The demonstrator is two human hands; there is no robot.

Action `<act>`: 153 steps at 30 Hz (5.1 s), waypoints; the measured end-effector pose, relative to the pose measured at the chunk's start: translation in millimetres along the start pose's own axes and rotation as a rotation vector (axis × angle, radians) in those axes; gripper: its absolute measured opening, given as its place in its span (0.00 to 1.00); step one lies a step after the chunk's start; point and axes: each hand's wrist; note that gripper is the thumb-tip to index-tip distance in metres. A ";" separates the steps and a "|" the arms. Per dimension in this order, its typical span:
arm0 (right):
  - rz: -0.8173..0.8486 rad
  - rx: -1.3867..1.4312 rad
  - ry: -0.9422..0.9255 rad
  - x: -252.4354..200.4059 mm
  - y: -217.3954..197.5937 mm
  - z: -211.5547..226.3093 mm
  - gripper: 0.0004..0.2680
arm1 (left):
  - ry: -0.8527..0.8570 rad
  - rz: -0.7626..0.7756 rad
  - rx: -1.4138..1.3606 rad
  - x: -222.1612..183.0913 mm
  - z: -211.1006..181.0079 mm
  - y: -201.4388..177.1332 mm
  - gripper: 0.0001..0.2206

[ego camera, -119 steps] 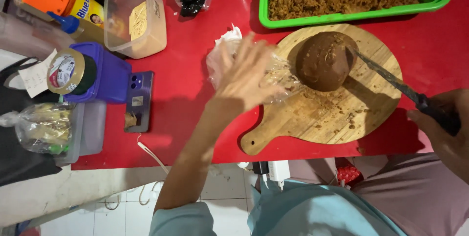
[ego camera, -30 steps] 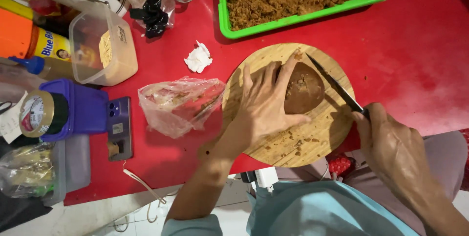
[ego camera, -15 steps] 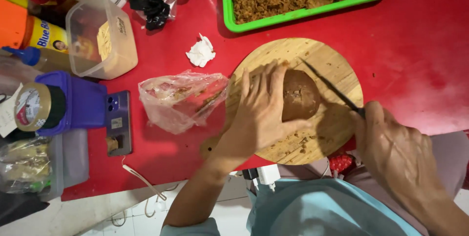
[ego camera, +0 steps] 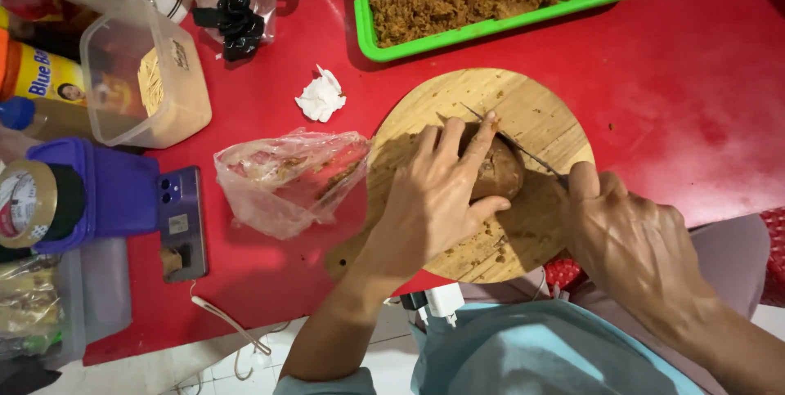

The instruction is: Shaving a block of palm sugar with a knife on a wooden cutting board

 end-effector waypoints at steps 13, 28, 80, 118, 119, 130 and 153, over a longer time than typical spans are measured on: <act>0.005 0.104 -0.091 22.9 17.3 -15.0 0.11 | 0.030 -0.032 -0.050 -3.6 4.4 7.1 0.46; 0.030 -0.003 -0.119 12.8 3.6 -8.9 0.05 | 0.003 -0.010 -0.133 1.4 8.5 0.3 0.46; -0.066 -0.011 -0.142 13.3 -12.9 -15.1 0.05 | -0.057 -0.084 0.264 -9.8 -12.1 -4.7 0.51; -0.160 0.034 -0.179 43.5 26.9 -18.8 0.06 | -0.068 0.189 -0.050 16.1 26.9 33.9 0.61; -0.109 0.057 -0.184 44.2 22.5 -20.6 0.07 | -0.068 0.222 0.012 16.8 25.4 34.3 0.59; -0.167 0.034 -0.227 21.9 -4.8 -12.5 0.07 | -0.036 -0.134 0.119 -5.6 9.8 17.0 0.57; -0.135 0.102 -0.222 37.9 -1.5 -13.9 0.09 | -0.038 -0.149 0.104 -2.2 13.4 17.0 0.56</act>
Point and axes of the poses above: each hand's wrist, its own x-axis towards the middle knuckle, its own y-axis out of the palm, z = x × y, and after that the axes turned 3 degrees about -z, right-handed
